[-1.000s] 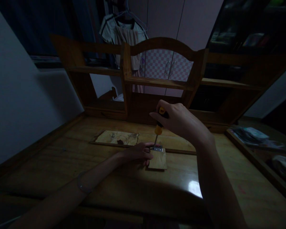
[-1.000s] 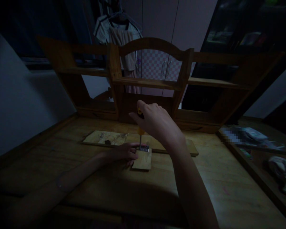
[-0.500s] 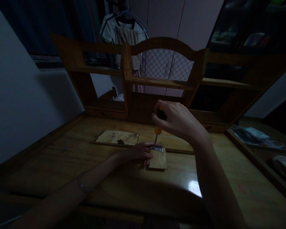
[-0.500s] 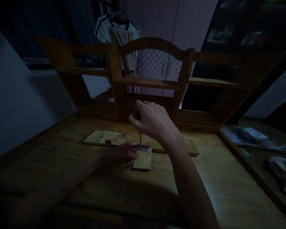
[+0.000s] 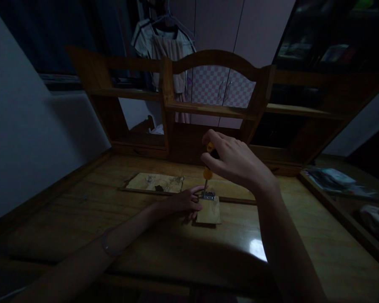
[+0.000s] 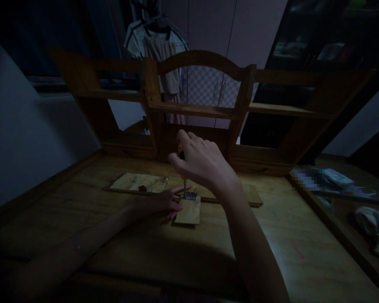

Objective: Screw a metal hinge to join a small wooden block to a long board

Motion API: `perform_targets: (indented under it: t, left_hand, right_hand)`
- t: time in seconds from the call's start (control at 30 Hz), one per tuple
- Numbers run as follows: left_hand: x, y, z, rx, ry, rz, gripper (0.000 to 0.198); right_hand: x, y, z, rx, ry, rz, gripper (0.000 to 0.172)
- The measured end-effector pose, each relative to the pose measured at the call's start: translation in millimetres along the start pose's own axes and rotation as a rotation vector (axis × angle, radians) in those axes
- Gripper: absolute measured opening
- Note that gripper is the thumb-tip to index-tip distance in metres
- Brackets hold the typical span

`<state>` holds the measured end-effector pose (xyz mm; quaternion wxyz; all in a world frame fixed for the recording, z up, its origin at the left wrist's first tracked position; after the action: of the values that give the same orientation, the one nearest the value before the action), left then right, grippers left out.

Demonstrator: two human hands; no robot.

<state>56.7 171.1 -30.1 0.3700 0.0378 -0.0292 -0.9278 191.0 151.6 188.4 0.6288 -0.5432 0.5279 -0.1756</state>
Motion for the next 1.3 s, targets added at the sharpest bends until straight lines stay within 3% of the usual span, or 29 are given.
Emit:
perform_targets:
  t: [0.1, 0.2, 0.43, 0.67, 0.87, 1.07, 1.3]
  left_hand:
    - [0, -1.5, -3, -0.008, -0.021, 0.039, 0.093]
    - [0, -1.2, -4, 0.005, -0.014, 0.053, 0.089]
    - [-1, 5.1, 4, 0.006, -0.052, 0.098, 0.092]
    - [-1, 2.8, -1, 0.002, -0.018, 0.061, 0.091]
    - [2, 7.0, 6, 0.000, -0.028, 0.052, 0.087]
    - [7, 7.5, 13, -0.065, -0.028, 0.095, 0.085]
    - [3, 9.6, 13, -0.049, -0.045, 0.069, 0.086]
  right_hand:
    - [-2, 3, 1, 0.043, -0.013, 0.023, 0.013]
    - [-2, 3, 3, 0.090, 0.016, 0.050, 0.021]
    - [1, 1, 1, -0.043, -0.022, -0.004, 0.020]
    - [-4, 8, 1, 0.037, -0.049, 0.058, 0.010]
    - [-4, 7, 3, 0.084, 0.021, 0.085, 0.047]
    - [-1, 3, 1, 0.080, 0.063, 0.036, 0.018]
    - [-3, 4, 6, 0.165, 0.071, 0.071, 0.018]
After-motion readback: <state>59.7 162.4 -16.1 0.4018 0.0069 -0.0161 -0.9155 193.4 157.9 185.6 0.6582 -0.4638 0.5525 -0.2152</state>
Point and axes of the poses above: each hand's wrist, its own x-axis away from the middle knuckle, its own y-axis out of the palm, z = x × y, the point moved 4 cm from there along -x, towards the middle knuckle, and after that the axes turned 12 degrees about y, right-handed, at the moved point
